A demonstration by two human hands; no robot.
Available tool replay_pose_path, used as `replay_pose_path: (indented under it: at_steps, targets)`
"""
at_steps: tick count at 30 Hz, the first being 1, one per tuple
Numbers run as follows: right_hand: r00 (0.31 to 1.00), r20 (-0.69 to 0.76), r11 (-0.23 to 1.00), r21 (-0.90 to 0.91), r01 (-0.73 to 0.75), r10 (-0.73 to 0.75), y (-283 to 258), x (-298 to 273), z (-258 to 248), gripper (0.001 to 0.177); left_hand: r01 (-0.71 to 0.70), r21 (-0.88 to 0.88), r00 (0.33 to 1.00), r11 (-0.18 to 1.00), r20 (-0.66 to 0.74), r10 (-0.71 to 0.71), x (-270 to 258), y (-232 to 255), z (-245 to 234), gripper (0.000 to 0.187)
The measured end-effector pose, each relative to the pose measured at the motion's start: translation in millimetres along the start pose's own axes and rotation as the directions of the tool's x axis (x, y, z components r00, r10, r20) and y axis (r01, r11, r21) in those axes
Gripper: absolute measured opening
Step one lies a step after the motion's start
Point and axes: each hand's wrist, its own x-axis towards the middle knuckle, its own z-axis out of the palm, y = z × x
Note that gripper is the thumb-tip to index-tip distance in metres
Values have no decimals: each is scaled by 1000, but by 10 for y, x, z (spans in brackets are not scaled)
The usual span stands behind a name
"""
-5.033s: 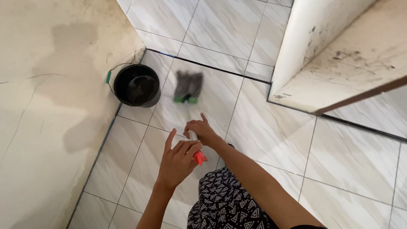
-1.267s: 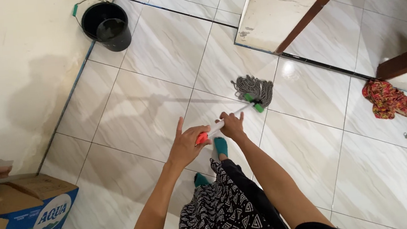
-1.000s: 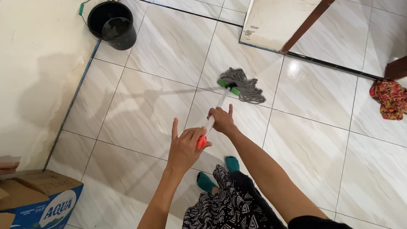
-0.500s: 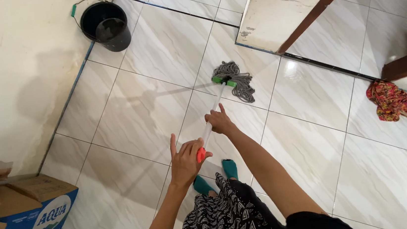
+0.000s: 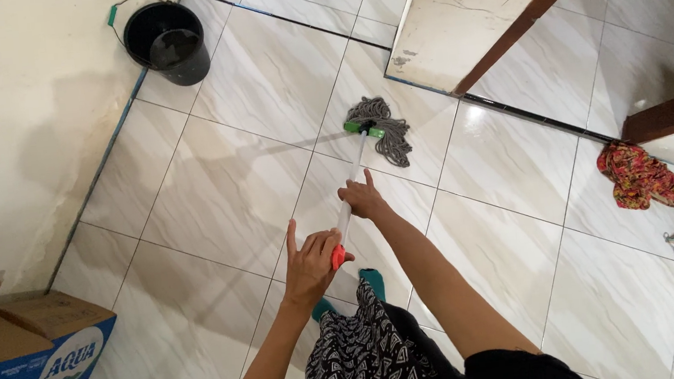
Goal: Mopping a tiled floor with a mop and bucket.
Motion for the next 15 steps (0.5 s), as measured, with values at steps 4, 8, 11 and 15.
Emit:
replay_pose_path:
  at_steps: [4, 8, 11, 15]
  targets:
    - [998, -35, 997, -48, 54, -55, -99, -77, -121, 13, -9, -5, 1000, 1000, -8, 9, -67, -10, -89, 47]
    - [984, 27, 976, -132, 176, -174, -163, -199, -210, 11, -25, -16, 999, 1000, -45, 24, -114, 17, -101, 48]
    - [983, 22, 972, -142, 186, -185, -121, -209, -169, 13, -25, -9, 999, 1000, -47, 25, -132, 36, -8, 48]
    - [991, -51, 979, -170, 112, -122, 78, -76, 87, 14, -38, -10, 999, 999, -26, 38, -159, 19, 243, 44]
